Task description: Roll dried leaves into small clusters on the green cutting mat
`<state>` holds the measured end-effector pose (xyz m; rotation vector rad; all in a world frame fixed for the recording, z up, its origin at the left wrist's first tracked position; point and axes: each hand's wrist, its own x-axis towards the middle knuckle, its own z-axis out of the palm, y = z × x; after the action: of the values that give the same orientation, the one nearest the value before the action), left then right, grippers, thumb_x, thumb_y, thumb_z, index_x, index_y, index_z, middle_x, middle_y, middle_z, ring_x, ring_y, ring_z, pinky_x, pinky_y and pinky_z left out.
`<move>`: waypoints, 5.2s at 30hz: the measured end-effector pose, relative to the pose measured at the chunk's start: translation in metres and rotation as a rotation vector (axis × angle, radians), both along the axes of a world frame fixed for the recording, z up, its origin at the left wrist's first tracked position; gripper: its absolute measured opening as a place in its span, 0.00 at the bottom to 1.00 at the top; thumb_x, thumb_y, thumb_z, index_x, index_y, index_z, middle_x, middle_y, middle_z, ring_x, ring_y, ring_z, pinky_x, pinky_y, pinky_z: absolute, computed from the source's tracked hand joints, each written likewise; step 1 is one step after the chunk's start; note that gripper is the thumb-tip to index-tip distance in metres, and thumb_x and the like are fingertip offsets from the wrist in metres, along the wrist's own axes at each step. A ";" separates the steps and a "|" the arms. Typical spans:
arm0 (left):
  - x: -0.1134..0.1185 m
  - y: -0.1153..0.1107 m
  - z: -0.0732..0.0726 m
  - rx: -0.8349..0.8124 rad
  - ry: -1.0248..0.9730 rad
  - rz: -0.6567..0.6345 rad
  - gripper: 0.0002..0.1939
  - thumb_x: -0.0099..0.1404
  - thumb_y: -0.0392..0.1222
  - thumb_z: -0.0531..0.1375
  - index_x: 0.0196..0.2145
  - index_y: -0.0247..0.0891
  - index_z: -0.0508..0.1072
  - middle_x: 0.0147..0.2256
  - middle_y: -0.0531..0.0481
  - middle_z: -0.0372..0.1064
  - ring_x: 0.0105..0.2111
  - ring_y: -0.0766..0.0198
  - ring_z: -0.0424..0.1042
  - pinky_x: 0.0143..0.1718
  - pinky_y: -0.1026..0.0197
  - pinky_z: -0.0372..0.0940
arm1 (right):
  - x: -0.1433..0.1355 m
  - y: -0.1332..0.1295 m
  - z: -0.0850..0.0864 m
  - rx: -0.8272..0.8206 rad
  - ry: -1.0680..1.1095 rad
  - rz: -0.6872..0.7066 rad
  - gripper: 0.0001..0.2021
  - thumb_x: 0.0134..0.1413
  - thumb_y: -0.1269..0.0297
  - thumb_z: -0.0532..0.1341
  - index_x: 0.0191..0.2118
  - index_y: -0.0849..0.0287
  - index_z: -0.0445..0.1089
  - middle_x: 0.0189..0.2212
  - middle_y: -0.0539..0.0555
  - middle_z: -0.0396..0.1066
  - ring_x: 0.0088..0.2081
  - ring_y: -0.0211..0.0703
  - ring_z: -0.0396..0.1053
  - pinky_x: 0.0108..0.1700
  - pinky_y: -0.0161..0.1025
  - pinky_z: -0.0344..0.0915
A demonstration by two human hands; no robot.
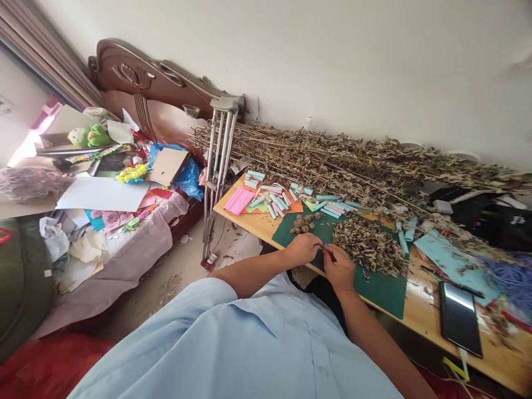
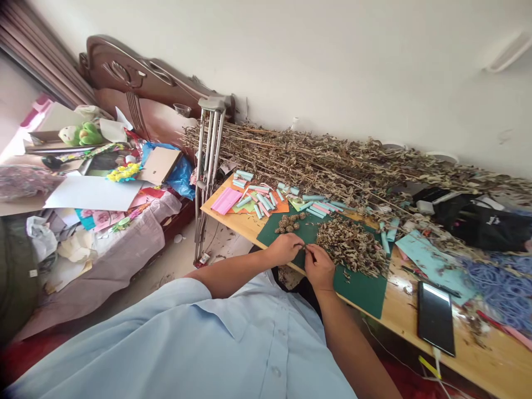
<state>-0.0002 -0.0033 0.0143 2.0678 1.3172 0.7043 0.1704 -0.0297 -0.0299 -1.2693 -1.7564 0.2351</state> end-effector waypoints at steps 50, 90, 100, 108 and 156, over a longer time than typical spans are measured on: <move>0.016 0.000 -0.011 -0.184 -0.307 0.049 0.12 0.59 0.33 0.59 0.41 0.36 0.75 0.32 0.51 0.72 0.30 0.66 0.68 0.35 0.63 0.64 | 0.004 -0.004 0.004 -0.089 0.028 0.007 0.17 0.67 0.56 0.56 0.50 0.58 0.78 0.46 0.62 0.79 0.47 0.53 0.77 0.53 0.52 0.74; 0.013 0.014 -0.029 -0.362 -0.587 0.069 0.05 0.63 0.35 0.61 0.38 0.36 0.72 0.29 0.54 0.70 0.27 0.69 0.71 0.30 0.66 0.66 | -0.001 0.001 0.008 -0.251 0.214 -0.182 0.10 0.58 0.61 0.60 0.38 0.58 0.77 0.32 0.55 0.77 0.31 0.44 0.72 0.41 0.43 0.71; 0.015 0.018 -0.033 -0.456 -0.719 0.120 0.17 0.62 0.30 0.61 0.49 0.35 0.68 0.39 0.48 0.73 0.29 0.70 0.73 0.27 0.67 0.68 | 0.001 0.004 0.006 -0.279 0.368 -0.220 0.12 0.59 0.56 0.61 0.40 0.60 0.76 0.33 0.55 0.77 0.31 0.43 0.71 0.39 0.42 0.71; 0.018 0.017 -0.032 -0.377 -0.620 0.131 0.16 0.63 0.30 0.60 0.49 0.35 0.70 0.37 0.50 0.72 0.30 0.71 0.71 0.35 0.65 0.70 | 0.002 0.005 0.002 -0.305 0.429 -0.238 0.13 0.59 0.56 0.62 0.42 0.59 0.76 0.31 0.53 0.77 0.29 0.42 0.71 0.36 0.41 0.71; 0.010 0.017 -0.036 -0.354 -0.763 -0.021 0.14 0.64 0.40 0.61 0.47 0.36 0.76 0.33 0.49 0.73 0.29 0.68 0.73 0.26 0.67 0.63 | 0.001 0.004 0.010 -0.218 0.270 -0.106 0.09 0.61 0.59 0.60 0.38 0.55 0.77 0.39 0.56 0.78 0.38 0.46 0.74 0.44 0.45 0.73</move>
<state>0.0098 0.0139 -0.0219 1.3185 0.8880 1.0277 0.1712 -0.0261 -0.0196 -1.4093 -1.4585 0.5237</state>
